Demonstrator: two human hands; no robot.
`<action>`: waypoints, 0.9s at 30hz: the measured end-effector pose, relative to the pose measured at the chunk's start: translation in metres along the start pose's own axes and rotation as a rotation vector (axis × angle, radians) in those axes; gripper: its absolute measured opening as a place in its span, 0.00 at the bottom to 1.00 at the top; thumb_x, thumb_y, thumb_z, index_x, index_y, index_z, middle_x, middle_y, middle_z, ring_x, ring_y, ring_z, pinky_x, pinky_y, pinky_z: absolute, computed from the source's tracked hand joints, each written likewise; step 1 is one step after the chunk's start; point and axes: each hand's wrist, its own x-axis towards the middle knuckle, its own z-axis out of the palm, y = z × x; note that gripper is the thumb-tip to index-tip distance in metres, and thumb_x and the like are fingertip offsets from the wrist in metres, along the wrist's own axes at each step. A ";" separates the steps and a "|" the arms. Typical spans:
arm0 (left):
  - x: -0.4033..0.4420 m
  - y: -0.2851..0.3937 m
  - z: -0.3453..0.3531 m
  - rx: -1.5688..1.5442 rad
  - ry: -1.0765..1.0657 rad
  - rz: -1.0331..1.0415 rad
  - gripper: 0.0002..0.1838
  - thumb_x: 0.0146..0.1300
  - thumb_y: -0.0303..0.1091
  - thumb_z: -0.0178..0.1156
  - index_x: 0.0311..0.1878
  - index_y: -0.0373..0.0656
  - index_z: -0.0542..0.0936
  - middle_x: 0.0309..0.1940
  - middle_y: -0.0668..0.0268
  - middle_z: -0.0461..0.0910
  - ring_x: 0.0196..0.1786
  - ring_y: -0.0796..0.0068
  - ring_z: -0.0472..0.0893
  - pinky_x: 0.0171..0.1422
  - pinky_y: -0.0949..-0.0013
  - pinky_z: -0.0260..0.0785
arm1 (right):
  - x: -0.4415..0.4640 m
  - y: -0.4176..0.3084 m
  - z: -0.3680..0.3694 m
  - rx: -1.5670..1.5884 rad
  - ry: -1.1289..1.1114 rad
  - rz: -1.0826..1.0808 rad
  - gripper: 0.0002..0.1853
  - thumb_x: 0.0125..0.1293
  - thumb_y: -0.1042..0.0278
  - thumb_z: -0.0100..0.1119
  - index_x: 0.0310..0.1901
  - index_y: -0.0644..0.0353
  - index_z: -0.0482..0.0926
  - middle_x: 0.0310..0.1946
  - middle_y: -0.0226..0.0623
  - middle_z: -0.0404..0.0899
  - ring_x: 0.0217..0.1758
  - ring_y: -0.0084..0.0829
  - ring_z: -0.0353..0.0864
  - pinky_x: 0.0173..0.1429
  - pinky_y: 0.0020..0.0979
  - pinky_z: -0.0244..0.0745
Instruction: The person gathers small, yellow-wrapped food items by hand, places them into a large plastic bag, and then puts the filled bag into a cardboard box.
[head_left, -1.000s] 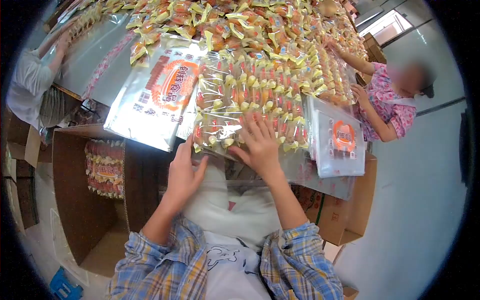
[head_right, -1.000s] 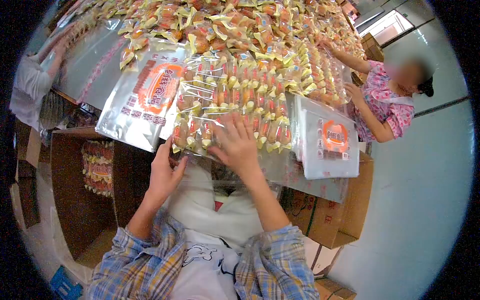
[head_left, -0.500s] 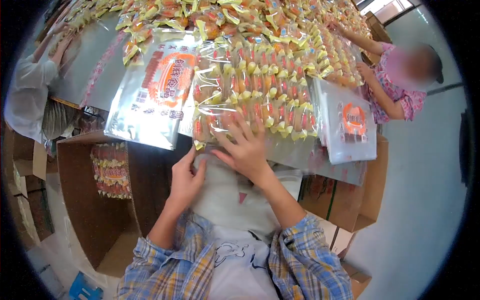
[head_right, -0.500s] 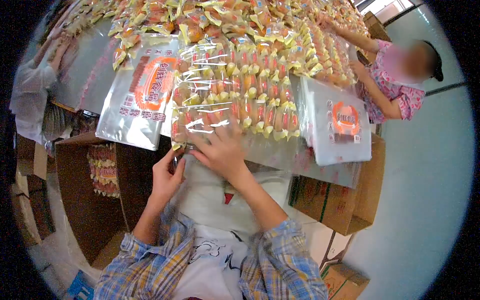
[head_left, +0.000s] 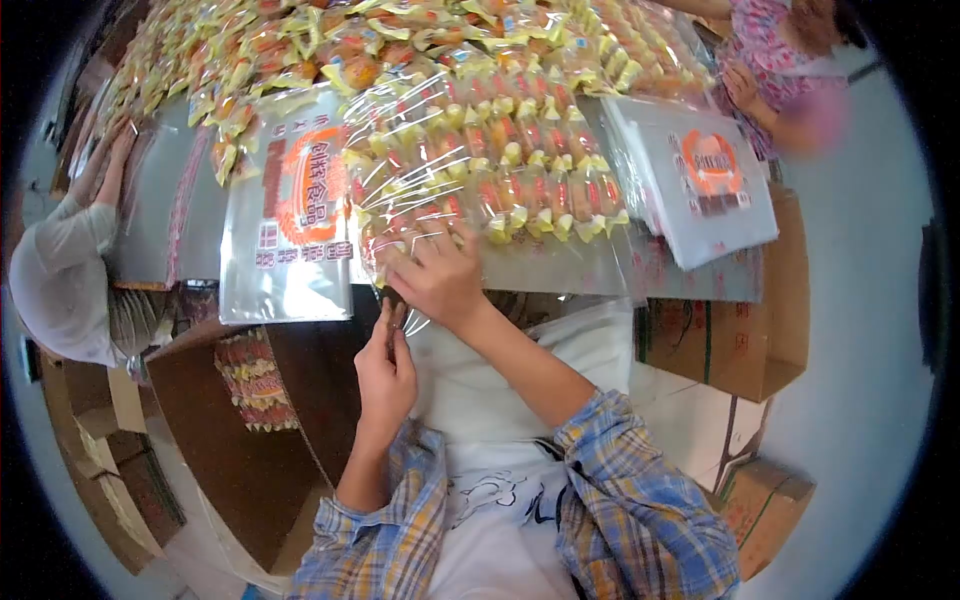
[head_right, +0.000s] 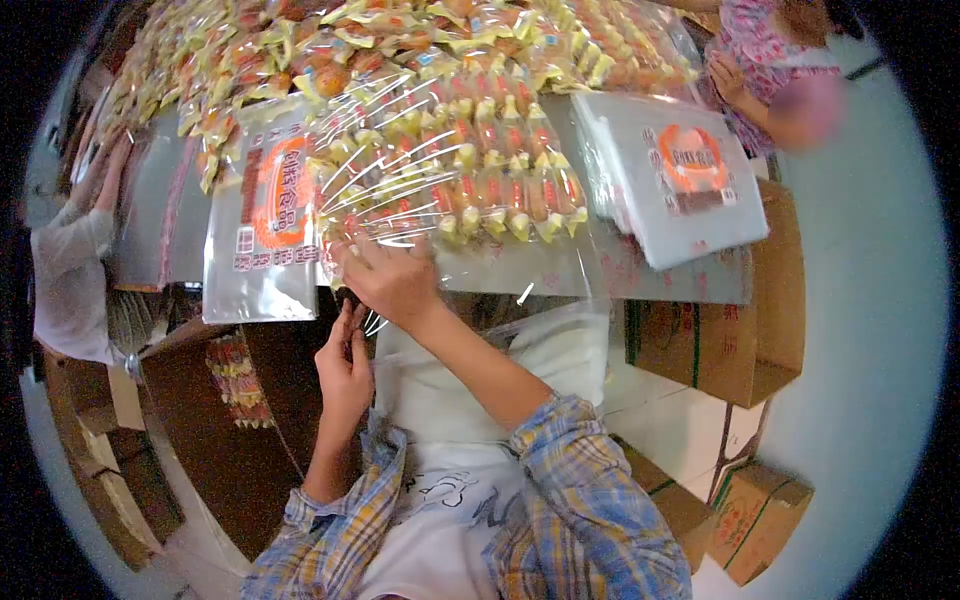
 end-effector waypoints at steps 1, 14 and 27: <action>0.001 0.001 -0.001 -0.006 -0.020 -0.045 0.24 0.74 0.20 0.52 0.72 0.32 0.73 0.55 0.44 0.86 0.56 0.57 0.89 0.59 0.68 0.77 | 0.000 0.000 -0.001 -0.005 -0.002 0.010 0.19 0.55 0.57 0.73 0.50 0.41 0.87 0.52 0.27 0.86 0.62 0.34 0.81 0.70 0.46 0.63; -0.008 0.027 -0.017 0.299 0.273 0.452 0.15 0.62 0.21 0.72 0.52 0.37 0.84 0.52 0.55 0.86 0.55 0.57 0.85 0.58 0.62 0.78 | 0.009 0.034 -0.082 0.004 -0.423 0.030 0.37 0.63 0.56 0.65 0.75 0.52 0.72 0.67 0.46 0.77 0.75 0.49 0.72 0.82 0.61 0.51; 0.117 0.030 -0.004 0.599 -0.125 0.391 0.36 0.74 0.55 0.60 0.77 0.41 0.70 0.79 0.46 0.63 0.82 0.44 0.60 0.84 0.49 0.54 | 0.017 0.052 -0.046 0.093 -0.166 0.035 0.29 0.59 0.60 0.68 0.65 0.50 0.82 0.64 0.43 0.80 0.68 0.48 0.77 0.76 0.53 0.64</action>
